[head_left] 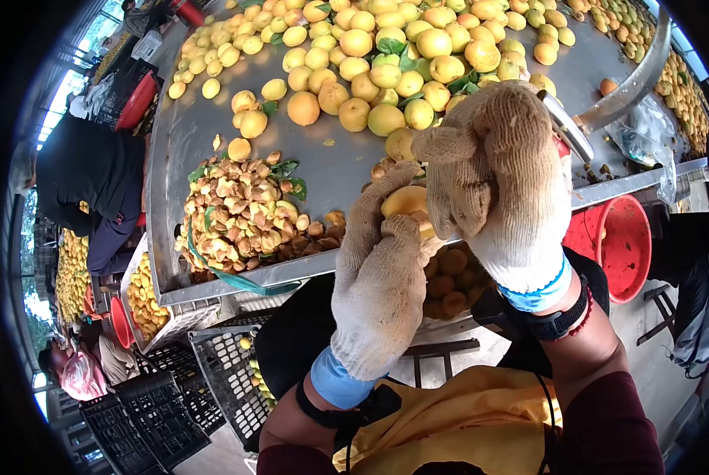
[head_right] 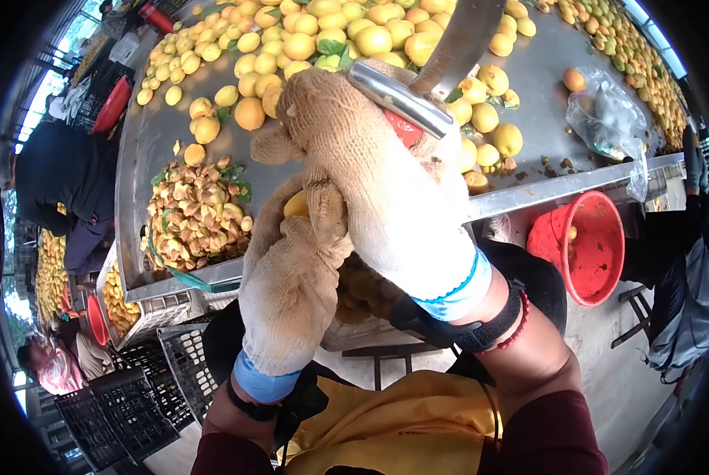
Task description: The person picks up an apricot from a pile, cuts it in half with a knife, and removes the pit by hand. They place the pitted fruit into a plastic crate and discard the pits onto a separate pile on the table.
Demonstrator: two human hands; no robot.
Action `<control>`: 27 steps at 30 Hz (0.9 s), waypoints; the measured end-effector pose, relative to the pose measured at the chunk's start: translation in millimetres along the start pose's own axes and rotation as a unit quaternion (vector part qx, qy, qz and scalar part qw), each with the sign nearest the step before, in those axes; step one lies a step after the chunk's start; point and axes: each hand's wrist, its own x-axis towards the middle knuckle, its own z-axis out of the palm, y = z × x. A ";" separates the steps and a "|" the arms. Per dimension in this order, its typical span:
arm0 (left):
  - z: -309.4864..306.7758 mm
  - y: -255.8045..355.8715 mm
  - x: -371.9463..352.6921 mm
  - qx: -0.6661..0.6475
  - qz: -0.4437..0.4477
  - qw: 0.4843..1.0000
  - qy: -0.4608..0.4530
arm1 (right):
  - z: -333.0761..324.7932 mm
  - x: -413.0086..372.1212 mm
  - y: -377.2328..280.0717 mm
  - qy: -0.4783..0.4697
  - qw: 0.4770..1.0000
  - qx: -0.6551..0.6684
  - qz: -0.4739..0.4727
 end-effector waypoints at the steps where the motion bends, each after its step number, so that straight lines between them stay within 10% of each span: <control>1: 1.5 -2.7 -0.8 0.000 0.000 1.000 0.000 | -1.5 0.6 0.8 -0.005 1.000 0.013 -0.003; 13: 11.9 -19.2 4.9 0.025 0.100 0.994 0.047 | -6.6 23.9 -3.6 0.001 0.984 0.169 0.056; 15: -3.8 -25.9 8.4 0.244 0.217 0.945 -0.033 | -12.1 29.2 -0.4 0.088 0.956 0.263 0.099; 21: -19.3 -37.8 13.7 0.375 0.330 0.862 -0.087 | -15.5 26.7 -2.2 0.096 0.957 0.249 0.117; 24: -18.3 -31.8 11.8 0.587 0.361 0.720 -0.079 | -15.0 24.0 -2.2 0.095 0.960 0.223 0.138; 27: -22.4 -34.4 14.1 0.520 0.334 0.781 -0.094 | -8.7 19.8 -6.8 0.108 0.966 0.186 0.146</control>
